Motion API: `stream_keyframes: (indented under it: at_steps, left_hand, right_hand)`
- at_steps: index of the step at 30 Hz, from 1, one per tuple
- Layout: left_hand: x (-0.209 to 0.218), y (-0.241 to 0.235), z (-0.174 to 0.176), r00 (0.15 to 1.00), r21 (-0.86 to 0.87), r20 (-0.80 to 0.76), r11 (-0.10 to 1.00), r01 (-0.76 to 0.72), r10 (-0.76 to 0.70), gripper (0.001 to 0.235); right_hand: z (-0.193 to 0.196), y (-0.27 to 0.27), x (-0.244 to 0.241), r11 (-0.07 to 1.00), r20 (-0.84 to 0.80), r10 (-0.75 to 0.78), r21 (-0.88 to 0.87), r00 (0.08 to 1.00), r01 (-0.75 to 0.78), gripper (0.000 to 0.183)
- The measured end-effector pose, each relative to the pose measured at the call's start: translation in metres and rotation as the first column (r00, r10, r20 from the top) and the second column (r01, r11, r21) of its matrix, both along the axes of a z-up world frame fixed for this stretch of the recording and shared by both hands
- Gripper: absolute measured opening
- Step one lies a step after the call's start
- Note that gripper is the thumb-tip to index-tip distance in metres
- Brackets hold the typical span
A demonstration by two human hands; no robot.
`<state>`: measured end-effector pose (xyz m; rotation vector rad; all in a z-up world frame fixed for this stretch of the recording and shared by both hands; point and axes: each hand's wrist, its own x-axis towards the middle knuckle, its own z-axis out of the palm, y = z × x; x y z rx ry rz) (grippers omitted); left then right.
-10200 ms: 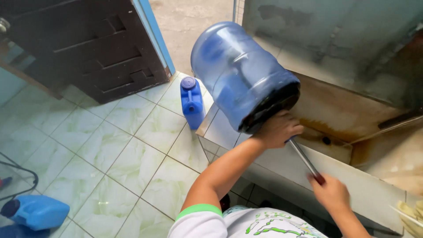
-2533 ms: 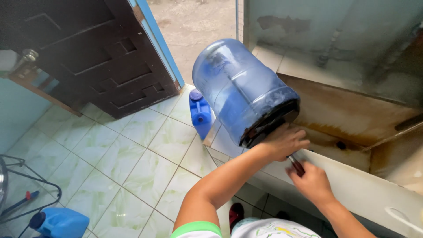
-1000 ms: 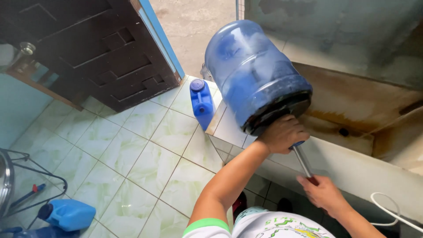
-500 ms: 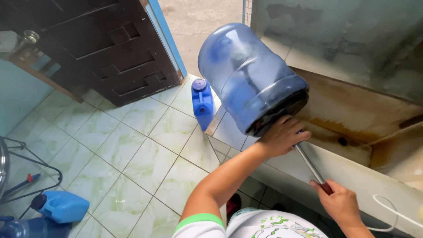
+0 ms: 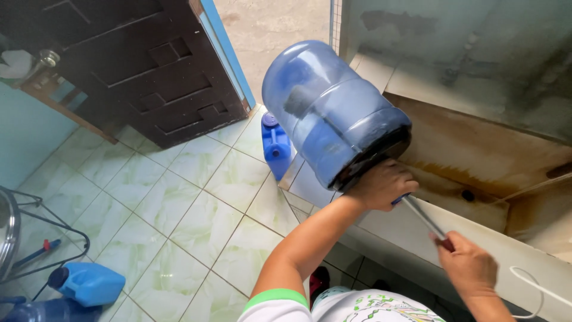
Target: Cleaning a large water jug with a brush and sponge.
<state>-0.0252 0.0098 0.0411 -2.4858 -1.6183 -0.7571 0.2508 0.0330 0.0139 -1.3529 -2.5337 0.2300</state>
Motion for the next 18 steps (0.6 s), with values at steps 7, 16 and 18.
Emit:
stream_keyframes:
  at_steps: [7, 16, 18]
  left_hand:
    - [-0.001, -0.002, -0.001, 0.998, -0.012, -0.05, 1.0, -0.027, 0.026, 0.042]
    - [0.018, -0.019, -0.048, 0.974, 0.472, 0.224, 0.874, -0.115, 0.007, 0.041]
    - [0.015, -0.027, -0.04, 0.99, 0.412, 0.138, 0.907, -0.092, 0.038, 0.053]
  right_hand:
    - [-0.053, 0.008, 0.0, 0.306, -0.095, -0.321, -0.952, 0.942, 0.008, 0.051]
    - [-0.056, 0.001, -0.053, 0.33, -0.229, -0.404, -0.939, 0.886, -0.093, 0.04]
    - [-0.065, -0.002, -0.053, 0.459, -0.294, -0.315, -0.879, 0.902, -0.126, 0.047]
